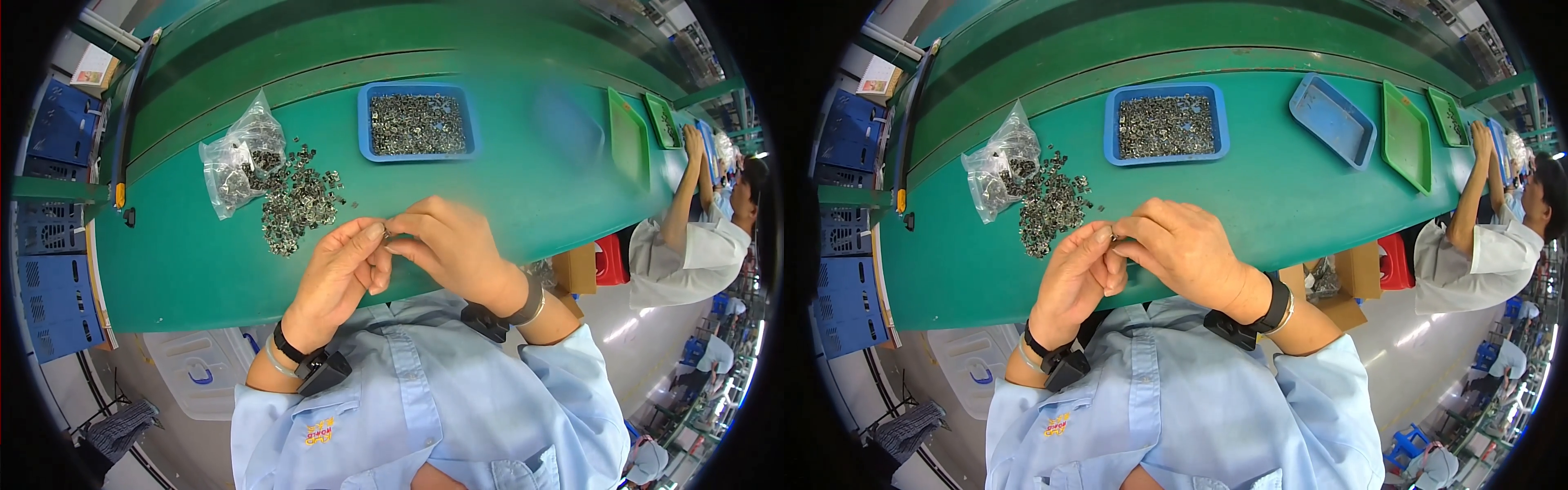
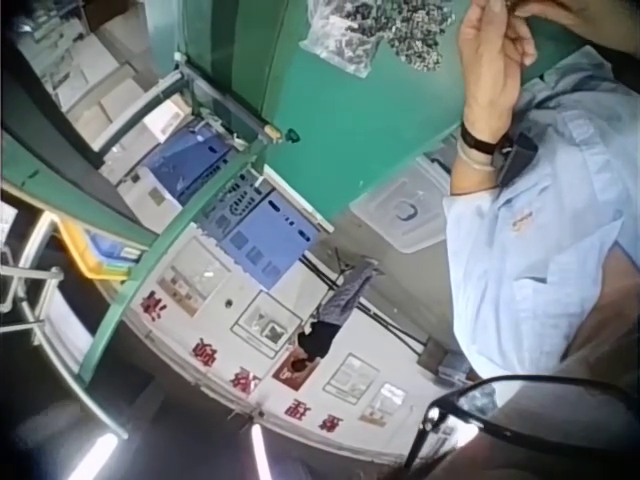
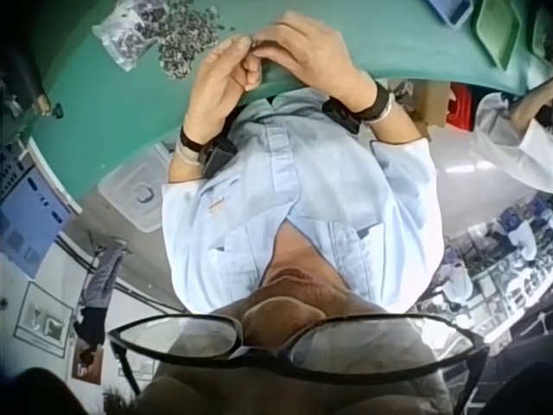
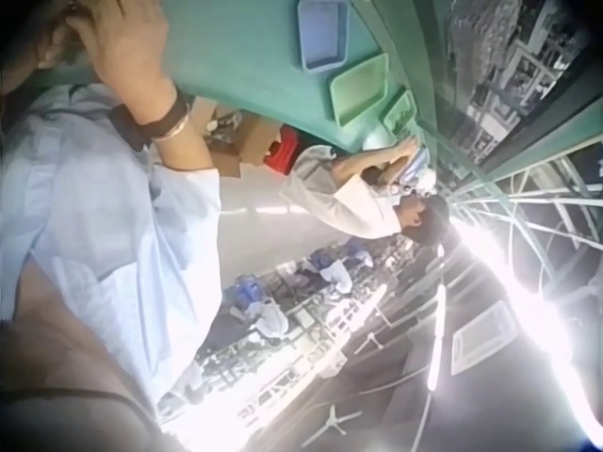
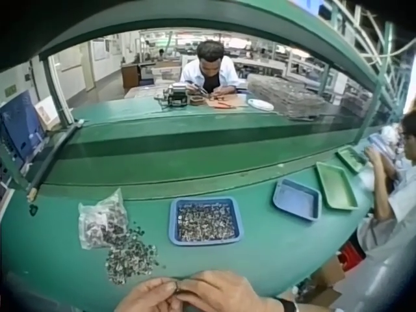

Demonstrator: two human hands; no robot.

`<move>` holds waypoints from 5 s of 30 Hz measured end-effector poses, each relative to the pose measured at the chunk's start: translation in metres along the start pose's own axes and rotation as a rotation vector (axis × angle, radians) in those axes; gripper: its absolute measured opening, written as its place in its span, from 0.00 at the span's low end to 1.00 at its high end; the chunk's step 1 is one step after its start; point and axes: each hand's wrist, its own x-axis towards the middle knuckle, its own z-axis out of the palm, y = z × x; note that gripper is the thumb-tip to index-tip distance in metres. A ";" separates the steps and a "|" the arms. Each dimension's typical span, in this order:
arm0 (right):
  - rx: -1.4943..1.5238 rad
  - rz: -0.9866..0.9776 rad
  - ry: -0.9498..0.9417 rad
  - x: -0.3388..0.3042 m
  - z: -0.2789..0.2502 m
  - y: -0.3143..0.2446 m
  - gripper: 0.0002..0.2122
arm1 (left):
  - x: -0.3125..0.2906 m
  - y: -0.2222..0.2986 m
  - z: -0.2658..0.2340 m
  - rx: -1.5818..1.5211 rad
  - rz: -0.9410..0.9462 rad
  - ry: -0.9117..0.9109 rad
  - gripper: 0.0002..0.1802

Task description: The person picks up a small metal component from a blue tray and joins it with another piece from a pile on the table by hand. After joining the two parts together, the person places the assembled unit into a green tray.

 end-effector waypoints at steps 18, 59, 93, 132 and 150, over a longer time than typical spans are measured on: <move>-0.022 -0.016 0.044 -0.009 0.004 -0.006 0.11 | -0.011 -0.002 0.011 0.210 0.102 0.110 0.11; 0.248 0.012 0.182 -0.024 0.004 -0.002 0.08 | -0.005 -0.011 0.018 -0.067 0.108 -0.126 0.07; 0.641 0.263 0.163 -0.024 0.009 -0.004 0.04 | -0.010 -0.011 0.024 -0.065 0.111 -0.090 0.09; -0.160 -0.087 -0.179 0.021 0.016 -0.011 0.11 | -0.021 0.004 -0.014 0.272 0.142 0.125 0.11; 0.197 0.152 -0.102 -0.005 0.005 -0.006 0.06 | -0.010 -0.004 -0.010 0.211 0.058 0.051 0.11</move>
